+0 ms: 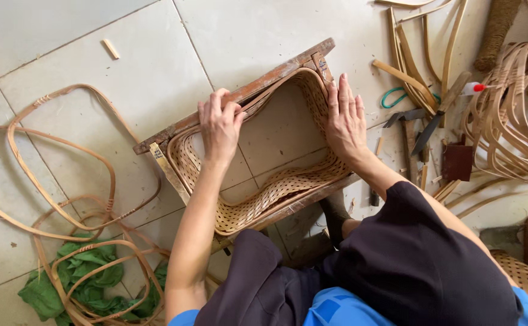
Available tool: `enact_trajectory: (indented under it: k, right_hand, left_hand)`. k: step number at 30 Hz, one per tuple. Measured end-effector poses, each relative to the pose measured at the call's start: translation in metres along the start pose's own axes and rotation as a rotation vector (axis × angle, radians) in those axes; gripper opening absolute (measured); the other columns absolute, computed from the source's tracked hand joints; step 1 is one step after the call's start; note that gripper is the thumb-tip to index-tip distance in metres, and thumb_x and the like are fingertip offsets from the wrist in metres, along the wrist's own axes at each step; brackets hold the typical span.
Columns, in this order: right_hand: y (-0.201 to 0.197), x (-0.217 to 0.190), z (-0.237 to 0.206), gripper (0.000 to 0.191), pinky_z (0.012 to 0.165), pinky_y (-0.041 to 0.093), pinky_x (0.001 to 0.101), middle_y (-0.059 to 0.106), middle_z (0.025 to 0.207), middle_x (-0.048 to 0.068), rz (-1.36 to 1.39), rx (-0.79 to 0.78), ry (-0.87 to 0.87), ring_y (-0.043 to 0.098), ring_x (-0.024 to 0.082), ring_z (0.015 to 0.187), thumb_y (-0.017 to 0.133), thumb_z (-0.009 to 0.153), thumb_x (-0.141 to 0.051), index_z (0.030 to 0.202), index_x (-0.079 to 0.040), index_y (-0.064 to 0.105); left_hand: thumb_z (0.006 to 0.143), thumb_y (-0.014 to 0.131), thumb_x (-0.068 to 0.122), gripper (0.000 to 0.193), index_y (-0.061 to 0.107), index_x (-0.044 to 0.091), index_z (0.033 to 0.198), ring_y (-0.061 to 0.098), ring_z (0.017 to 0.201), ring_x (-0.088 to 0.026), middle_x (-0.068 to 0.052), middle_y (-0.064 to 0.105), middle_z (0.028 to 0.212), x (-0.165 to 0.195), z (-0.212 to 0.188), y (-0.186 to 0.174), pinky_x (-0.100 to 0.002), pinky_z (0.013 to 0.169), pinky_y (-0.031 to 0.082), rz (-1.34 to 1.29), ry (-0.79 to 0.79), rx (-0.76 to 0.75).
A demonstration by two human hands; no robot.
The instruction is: The person shapes a woven basket body inside a wooden mold, repeatedly pressing and tapping the rim to conform it. They then insert and secure bamboo strips along the basket's edge using a hammer and a small wooden block.
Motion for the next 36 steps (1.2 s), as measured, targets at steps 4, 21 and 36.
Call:
enact_trajectory:
  k: [4, 21, 36]
  right_hand:
    - [0.004, 0.0, -0.003, 0.082, 0.121, 0.028, 0.0648, 0.007, 0.171, 0.027, -0.071, -0.031, -0.014, 0.023, 0.04, 0.158, 0.057, 0.095, -0.006, 0.165, 0.002, 0.015]
    - [-0.036, -0.048, -0.023, 0.073, 0.118, 0.03, 0.0605, 0.028, 0.16, 0.022, 0.057, -0.023, -0.446, 0.036, 0.04, 0.147, 0.063, 0.086, -0.011, 0.154, -0.012, 0.036]
    - [0.103, -0.119, -0.088, 0.071, 0.121, 0.033, 0.0469, 0.044, 0.156, 0.017, 0.415, -1.322, -0.616, 0.041, 0.034, 0.145, 0.033, 0.102, -0.06, 0.149, -0.008, 0.045]
  left_hand:
    - [0.081, 0.088, 0.019, 0.02, 0.072, 0.007, 0.085, 0.064, 0.115, -0.025, -0.007, 0.057, 0.132, -0.006, 0.002, 0.0, -0.067, 0.117, 0.032, -0.096, -0.059, -0.07]
    - [0.105, 0.064, 0.032, 0.034, 0.055, 0.018, 0.135, 0.064, 0.132, -0.027, -0.008, 0.062, 0.143, 0.078, -0.103, -0.008, -0.048, 0.122, 0.048, -0.09, 0.207, -0.087]
    - [0.073, 0.083, 0.011, 0.066, 0.06, 0.005, 0.134, 0.069, 0.108, -0.028, -0.013, 0.07, 0.125, 0.11, -0.191, 0.014, -0.039, 0.092, 0.057, -0.306, 0.197, -0.476]
Point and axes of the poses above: each hand's wrist, its own z-axis towards the middle knuckle, its own y-axis out of the palm, x = y × z, the point moved 10 cm from there along z, towards the middle knuckle
